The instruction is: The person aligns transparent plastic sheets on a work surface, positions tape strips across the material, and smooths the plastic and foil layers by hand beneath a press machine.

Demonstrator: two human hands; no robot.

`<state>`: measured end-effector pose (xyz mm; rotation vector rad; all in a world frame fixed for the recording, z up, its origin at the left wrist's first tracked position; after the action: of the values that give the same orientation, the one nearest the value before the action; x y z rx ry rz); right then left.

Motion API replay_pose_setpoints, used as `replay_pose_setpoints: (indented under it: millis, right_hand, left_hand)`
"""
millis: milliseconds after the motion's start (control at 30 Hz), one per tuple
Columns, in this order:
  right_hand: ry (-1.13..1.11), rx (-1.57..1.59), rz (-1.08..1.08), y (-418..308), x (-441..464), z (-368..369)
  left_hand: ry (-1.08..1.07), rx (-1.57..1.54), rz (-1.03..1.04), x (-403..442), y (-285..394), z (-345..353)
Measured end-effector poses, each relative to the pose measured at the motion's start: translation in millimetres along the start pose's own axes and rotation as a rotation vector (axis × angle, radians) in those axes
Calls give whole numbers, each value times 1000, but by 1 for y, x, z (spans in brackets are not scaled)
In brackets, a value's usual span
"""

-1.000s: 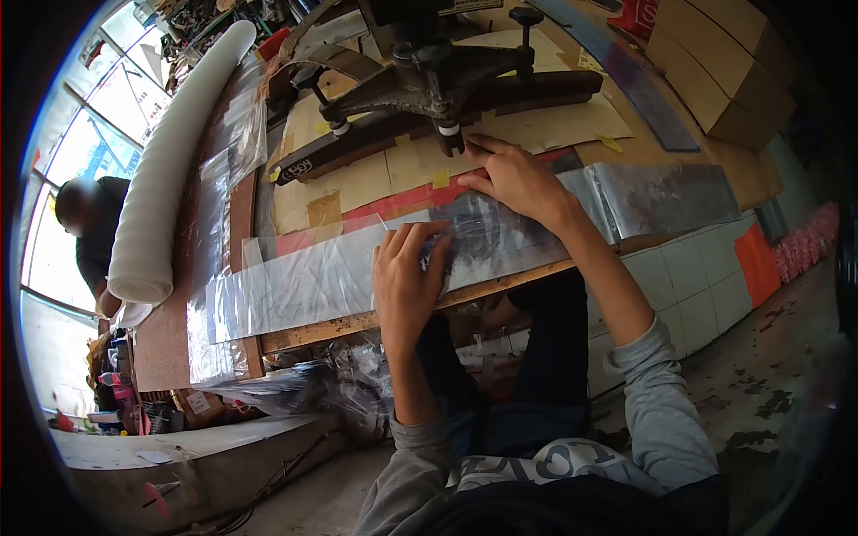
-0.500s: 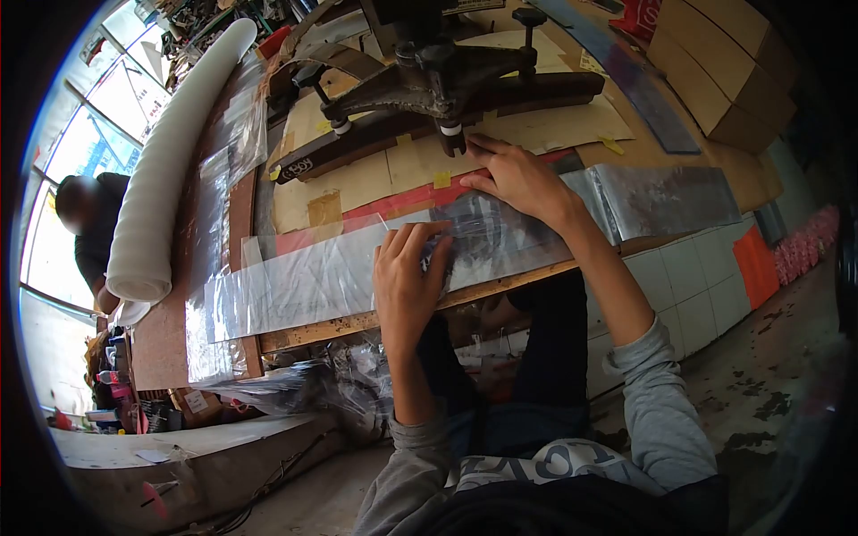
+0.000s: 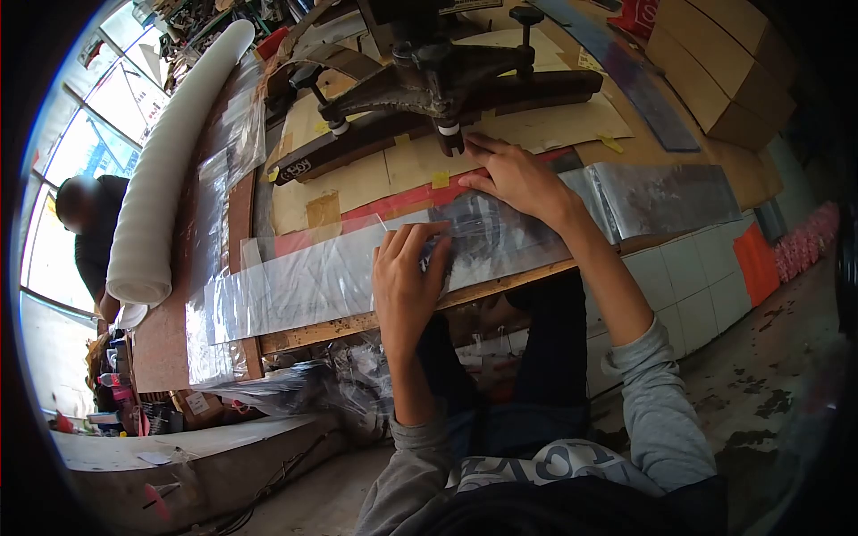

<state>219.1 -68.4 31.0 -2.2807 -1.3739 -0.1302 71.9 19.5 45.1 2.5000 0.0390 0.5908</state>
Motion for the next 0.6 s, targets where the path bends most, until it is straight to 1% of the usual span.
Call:
replay_pose_setpoints:
  millis: [267, 367, 567, 600]
  right_hand:
    - [13, 20, -15, -1, 0, -1]
    - [-168, 41, 96, 5, 3, 6]
    - [-133, 35, 88, 8, 3, 8]
    - [-80, 27, 54, 6, 2, 6]
  left_hand:
    - [-6, 0, 5, 0, 1, 0]
    - [-15, -8, 3, 0, 0, 0]
    - [-19, -5, 11, 1, 0, 0]
    - [-24, -6, 10, 0, 0, 0]
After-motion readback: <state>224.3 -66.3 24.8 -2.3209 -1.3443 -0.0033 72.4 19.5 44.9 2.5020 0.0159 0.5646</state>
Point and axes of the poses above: each hand's wrist, its own x-axis towards the middle knuckle, its own z-axis out of the palm, y = z × x, the point moved 9 cm from there along x, towards the middle knuckle, and after that the axes turned 11 degrees about -y, right-handed, at the moved point
